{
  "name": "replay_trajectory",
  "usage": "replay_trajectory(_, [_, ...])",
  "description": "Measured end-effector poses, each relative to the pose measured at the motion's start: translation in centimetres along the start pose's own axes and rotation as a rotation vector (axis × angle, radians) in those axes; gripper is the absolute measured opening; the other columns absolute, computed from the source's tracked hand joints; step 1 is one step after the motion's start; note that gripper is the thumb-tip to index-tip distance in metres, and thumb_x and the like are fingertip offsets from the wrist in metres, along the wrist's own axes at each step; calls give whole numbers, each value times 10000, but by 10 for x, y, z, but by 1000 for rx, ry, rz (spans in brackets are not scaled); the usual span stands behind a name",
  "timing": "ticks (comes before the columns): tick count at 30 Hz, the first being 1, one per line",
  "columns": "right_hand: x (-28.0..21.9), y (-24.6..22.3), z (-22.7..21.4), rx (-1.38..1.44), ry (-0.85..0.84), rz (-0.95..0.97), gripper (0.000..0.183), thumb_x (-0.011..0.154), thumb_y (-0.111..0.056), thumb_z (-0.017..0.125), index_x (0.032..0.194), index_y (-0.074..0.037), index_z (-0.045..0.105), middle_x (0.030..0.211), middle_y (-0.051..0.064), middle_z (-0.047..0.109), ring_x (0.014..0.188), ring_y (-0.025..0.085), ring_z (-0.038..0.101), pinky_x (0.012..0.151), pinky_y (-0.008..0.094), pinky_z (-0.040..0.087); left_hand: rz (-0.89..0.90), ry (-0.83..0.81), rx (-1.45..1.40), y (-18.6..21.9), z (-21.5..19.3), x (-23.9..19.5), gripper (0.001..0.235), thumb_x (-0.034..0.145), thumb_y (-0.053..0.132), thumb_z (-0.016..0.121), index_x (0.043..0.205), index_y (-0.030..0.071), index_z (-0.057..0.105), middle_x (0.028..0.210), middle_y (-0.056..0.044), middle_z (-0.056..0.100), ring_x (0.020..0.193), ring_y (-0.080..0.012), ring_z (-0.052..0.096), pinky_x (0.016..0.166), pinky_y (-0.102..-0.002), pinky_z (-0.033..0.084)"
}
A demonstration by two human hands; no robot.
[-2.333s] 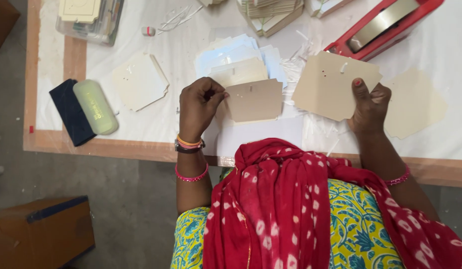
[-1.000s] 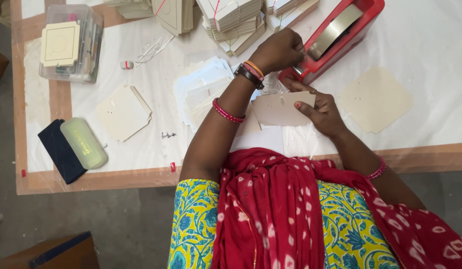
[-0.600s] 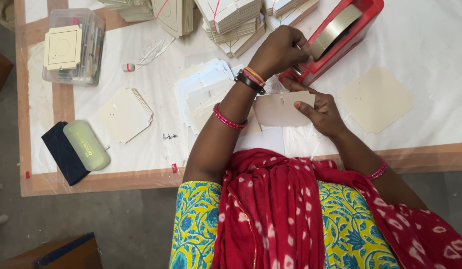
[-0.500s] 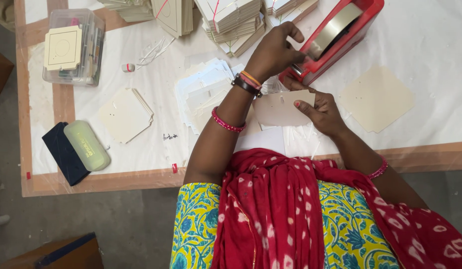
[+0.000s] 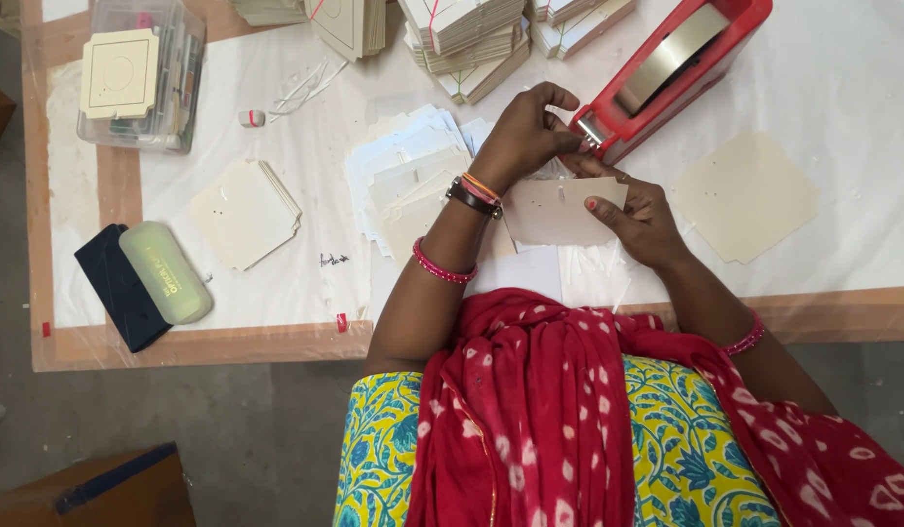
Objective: The person assembles a stack of paper cards by picking up individual cards, aligning them, and using a tape dispenser to apply tape to the stack.
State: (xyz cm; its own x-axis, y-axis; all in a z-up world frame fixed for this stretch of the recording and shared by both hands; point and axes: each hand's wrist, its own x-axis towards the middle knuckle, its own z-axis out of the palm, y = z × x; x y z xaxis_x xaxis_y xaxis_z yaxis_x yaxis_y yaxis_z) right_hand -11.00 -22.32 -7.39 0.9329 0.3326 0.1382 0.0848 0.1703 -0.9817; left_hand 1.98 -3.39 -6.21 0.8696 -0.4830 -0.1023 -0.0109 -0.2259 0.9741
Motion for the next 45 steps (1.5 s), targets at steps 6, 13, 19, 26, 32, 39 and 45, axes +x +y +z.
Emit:
replay_trajectory(6, [-2,5,-2,-44,38,29,496,1056,-137,597,1493,69,485,1551,181,530,1444,227,489,1167,351,420,53,14,213,14,4,2,325,782,83,783,1056,16,621,780,-94,771,732,-187,774,661,-336,584])
replay_trajectory(13, [-3,10,-3,-29,77,87,503,1053,-133,607,1505,61,503,1493,169,590,1359,205,555,1141,347,461,247,77,610,0,11,8,318,773,90,785,1009,19,584,824,-169,726,822,-381,693,706,-487,519])
replay_trajectory(19, [2,24,-13,-159,65,-85,454,1062,-122,609,1453,88,514,1516,164,551,1393,209,536,1173,340,412,391,254,822,-17,-18,13,293,788,52,721,1056,149,653,857,-127,734,864,-358,692,754,-464,543])
replay_trajectory(26, [-13,28,-5,166,375,63,289,1054,-129,664,1271,63,666,1129,93,736,993,130,695,895,277,575,289,272,188,71,-16,-93,442,951,-16,601,1373,106,548,834,-17,725,816,-146,708,763,-330,545])
replay_trajectory(32, [-20,28,-1,-42,389,27,281,1076,-172,665,1236,58,695,1045,67,734,899,88,660,795,241,541,158,203,-102,59,14,-101,494,920,-23,666,1376,42,487,783,18,631,701,-63,561,668,-236,463])
replay_trajectory(39, [-23,26,-1,-207,370,-58,230,1101,-157,658,1150,60,718,988,55,726,838,70,632,743,229,516,89,250,-95,53,24,-94,524,866,35,779,1305,45,492,721,18,607,619,-47,493,586,-226,433])
replay_trajectory(45, [-19,5,10,-151,319,-61,285,1049,-156,659,1250,46,654,1081,61,728,953,82,659,851,219,520,81,288,-63,51,29,-90,521,853,52,795,1275,42,490,699,5,642,601,-48,537,567,-228,449])
